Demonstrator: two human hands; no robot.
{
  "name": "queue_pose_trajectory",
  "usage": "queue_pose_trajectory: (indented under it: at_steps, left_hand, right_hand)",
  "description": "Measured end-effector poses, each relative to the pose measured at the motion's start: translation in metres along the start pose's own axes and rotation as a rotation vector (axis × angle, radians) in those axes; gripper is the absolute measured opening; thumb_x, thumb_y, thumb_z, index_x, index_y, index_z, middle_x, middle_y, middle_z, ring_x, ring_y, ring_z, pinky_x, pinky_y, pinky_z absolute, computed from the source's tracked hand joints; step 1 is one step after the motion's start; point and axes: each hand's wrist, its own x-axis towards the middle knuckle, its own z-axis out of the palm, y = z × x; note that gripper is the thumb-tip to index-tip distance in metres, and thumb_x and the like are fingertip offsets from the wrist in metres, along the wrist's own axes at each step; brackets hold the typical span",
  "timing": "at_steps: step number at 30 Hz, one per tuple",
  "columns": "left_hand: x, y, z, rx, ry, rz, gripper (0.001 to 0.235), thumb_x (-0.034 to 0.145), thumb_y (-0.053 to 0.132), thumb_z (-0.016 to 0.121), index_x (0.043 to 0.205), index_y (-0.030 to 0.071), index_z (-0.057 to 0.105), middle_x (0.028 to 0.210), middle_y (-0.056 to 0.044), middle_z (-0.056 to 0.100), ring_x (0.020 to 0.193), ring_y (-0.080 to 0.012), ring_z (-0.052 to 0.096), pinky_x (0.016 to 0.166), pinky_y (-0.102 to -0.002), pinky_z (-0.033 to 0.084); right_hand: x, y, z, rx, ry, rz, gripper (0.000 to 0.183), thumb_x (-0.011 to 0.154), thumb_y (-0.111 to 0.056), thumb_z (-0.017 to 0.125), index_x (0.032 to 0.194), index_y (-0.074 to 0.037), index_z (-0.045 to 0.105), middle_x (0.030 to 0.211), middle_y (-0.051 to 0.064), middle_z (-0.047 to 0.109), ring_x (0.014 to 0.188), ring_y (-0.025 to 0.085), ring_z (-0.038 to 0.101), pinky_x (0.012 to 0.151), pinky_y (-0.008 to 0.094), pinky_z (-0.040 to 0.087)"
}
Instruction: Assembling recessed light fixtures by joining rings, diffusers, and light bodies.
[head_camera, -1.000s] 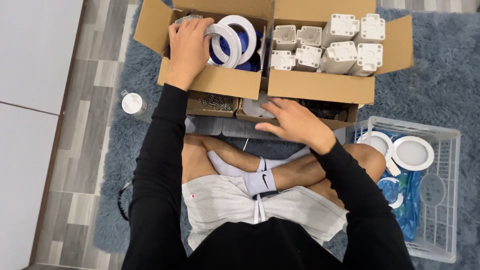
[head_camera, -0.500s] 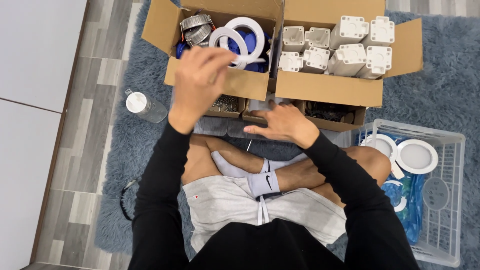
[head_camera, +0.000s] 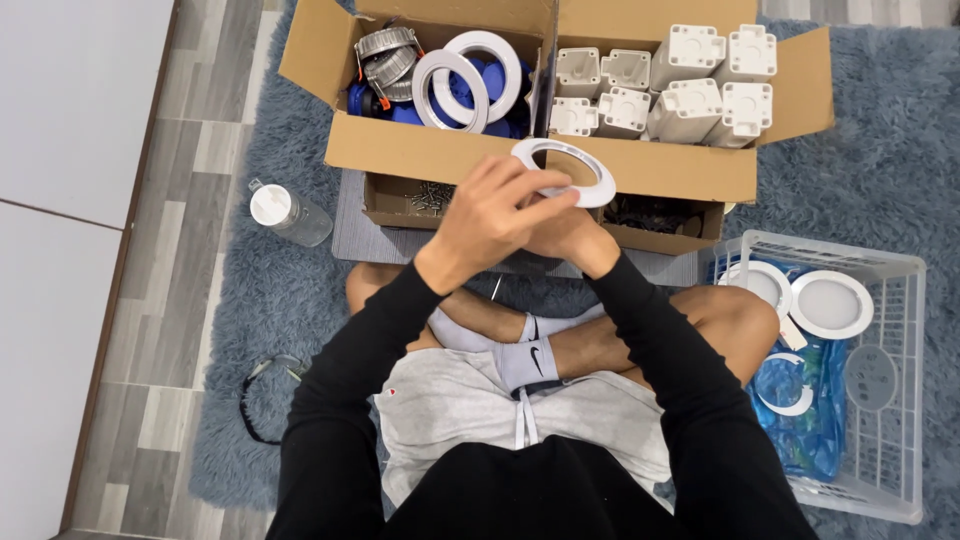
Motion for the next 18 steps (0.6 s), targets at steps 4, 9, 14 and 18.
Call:
queue_pose_trajectory:
  at_steps: [4, 9, 14, 18]
  left_hand:
    - [-0.002, 0.004, 0.009, 0.018, -0.021, 0.065, 0.039, 0.110, -0.005, 0.051, 0.115, 0.018, 0.082, 0.115, 0.000, 0.074, 0.079, -0.0202, 0.057, 0.083, -0.032, 0.054]
    - [-0.005, 0.010, 0.010, 0.012, -0.095, 0.094, 0.034, 0.108, -0.007, 0.055, 0.108, 0.015, 0.080, 0.115, -0.003, 0.073, 0.087, -0.0231, 0.061, 0.082, -0.033, 0.054]
    - [-0.020, 0.005, 0.025, -0.029, -0.134, 0.063, 0.030, 0.109, 0.001, 0.058, 0.115, 0.020, 0.080, 0.122, -0.002, 0.070, 0.091, -0.0219, 0.061, 0.087, -0.035, 0.052]
    - [-0.028, 0.005, 0.035, -0.044, -0.176, 0.040, 0.022, 0.108, 0.008, 0.064, 0.116, 0.021, 0.080, 0.123, -0.001, 0.069, 0.092, -0.0201, 0.062, 0.086, -0.035, 0.052]
  right_hand:
    - [-0.007, 0.026, -0.055, 0.451, -0.244, 0.029, 0.058, 0.105, -0.038, 0.058, 0.136, 0.011, 0.066, 0.126, 0.036, 0.073, 0.127, 0.050, 0.068, 0.117, 0.061, 0.046]
    - [-0.038, 0.034, -0.082, 0.845, -0.264, 0.166, 0.055, 0.097, -0.038, 0.070, 0.130, 0.006, 0.073, 0.120, 0.033, 0.077, 0.117, 0.052, 0.072, 0.097, 0.064, 0.058]
    - [-0.066, 0.028, -0.086, 0.415, 0.393, -0.130, 0.020, 0.093, -0.021, 0.087, 0.101, -0.003, 0.083, 0.100, 0.017, 0.068, 0.099, 0.039, 0.071, 0.088, 0.051, 0.059]
    - [-0.083, 0.025, -0.090, 0.478, 0.591, -0.166, 0.015, 0.098, -0.006, 0.083, 0.112, -0.008, 0.083, 0.108, 0.009, 0.071, 0.094, 0.031, 0.072, 0.085, 0.047, 0.061]
